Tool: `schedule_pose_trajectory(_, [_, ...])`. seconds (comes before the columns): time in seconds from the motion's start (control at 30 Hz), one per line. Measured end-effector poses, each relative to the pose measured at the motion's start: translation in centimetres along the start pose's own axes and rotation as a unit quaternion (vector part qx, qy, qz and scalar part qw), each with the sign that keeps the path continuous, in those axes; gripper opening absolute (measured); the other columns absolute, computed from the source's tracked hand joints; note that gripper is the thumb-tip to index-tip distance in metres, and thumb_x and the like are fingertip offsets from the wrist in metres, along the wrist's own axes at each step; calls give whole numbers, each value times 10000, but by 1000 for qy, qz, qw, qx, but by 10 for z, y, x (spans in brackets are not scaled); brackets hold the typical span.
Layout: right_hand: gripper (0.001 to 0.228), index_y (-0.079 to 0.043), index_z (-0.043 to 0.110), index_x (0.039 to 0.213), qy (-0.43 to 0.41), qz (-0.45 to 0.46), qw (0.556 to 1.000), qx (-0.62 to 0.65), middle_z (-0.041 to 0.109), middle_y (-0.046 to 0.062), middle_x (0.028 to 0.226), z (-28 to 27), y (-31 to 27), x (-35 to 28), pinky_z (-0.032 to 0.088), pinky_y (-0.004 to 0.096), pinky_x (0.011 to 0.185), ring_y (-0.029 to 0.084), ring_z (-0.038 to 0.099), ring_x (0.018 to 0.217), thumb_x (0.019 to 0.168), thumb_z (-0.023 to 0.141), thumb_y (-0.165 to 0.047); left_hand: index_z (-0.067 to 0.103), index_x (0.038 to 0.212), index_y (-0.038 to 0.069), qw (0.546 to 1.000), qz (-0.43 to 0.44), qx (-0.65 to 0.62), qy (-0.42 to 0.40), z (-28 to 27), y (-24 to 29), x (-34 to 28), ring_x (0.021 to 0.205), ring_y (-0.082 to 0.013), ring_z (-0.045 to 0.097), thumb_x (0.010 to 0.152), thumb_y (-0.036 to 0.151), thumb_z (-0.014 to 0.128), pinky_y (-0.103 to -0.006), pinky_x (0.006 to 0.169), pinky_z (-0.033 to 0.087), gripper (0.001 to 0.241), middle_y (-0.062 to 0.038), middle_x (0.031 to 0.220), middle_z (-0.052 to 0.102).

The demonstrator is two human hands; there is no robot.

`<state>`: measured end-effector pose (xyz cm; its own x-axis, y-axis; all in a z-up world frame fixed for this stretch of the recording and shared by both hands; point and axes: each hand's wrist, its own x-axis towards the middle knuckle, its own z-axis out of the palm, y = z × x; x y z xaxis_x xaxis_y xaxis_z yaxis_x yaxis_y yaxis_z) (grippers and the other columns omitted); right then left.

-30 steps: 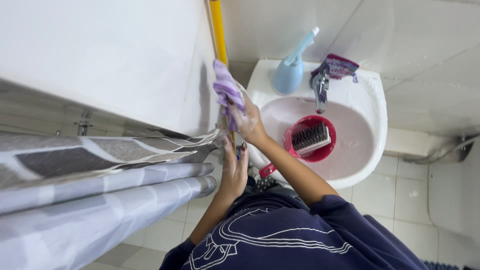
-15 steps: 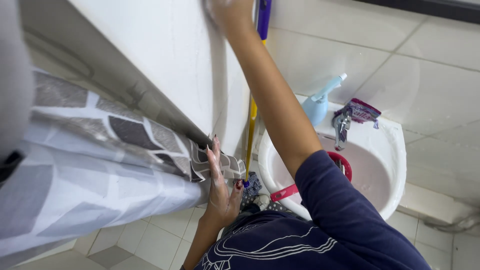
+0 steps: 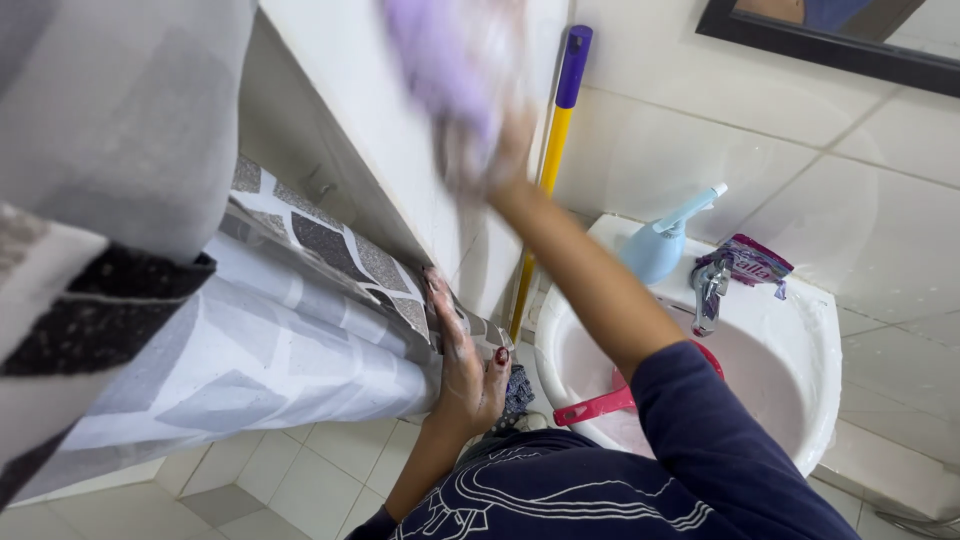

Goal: The person washes a purple and white striped cloth by hand in a bathroom sink. They use a red plastic scoop to hold soapy water and a black scrubbing brush to clean the fabric. The person rinses the cloth under running water and wrings it out before placing it on the sink.

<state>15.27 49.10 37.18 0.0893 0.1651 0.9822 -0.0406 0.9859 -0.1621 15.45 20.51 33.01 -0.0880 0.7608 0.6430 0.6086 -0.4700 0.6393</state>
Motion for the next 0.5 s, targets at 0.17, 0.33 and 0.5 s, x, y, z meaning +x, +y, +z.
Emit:
schedule_pose_trajectory(0.17, [230, 8, 595, 1078, 89, 222, 947, 217, 595, 59, 864, -11, 89, 11, 450, 300, 663, 179, 558, 752, 1075, 485, -194, -136, 1604, -96, 1000, -7, 21, -8, -5, 8, 8, 1636, -500, -11, 1102, 283, 453, -559, 1341, 6, 862, -352, 1714, -76])
schedule_pose_trajectory(0.33, [341, 10, 521, 1441, 108, 213, 964, -119, 475, 215, 1519, -5, -39, -32, 298, 410, 1247, 312, 435, 1417, 1118, 533, -97, -117, 1604, -98, 999, -23, 40, -6, -7, 8, 10, 1638, -488, 20, 1102, 278, 464, -550, 1340, 14, 856, -344, 1717, -42])
schedule_pose_trajectory(0.5, [383, -34, 537, 1298, 115, 191, 969, 110, 523, 276, 1324, -14, -131, -49, 365, 490, 1178, 383, 482, 1313, 1016, 547, -293, -141, 1599, -90, 999, -30, 12, -8, -5, 9, 12, 1624, -498, -19, 1089, 276, 461, -533, 1327, 29, 870, -351, 1700, -84])
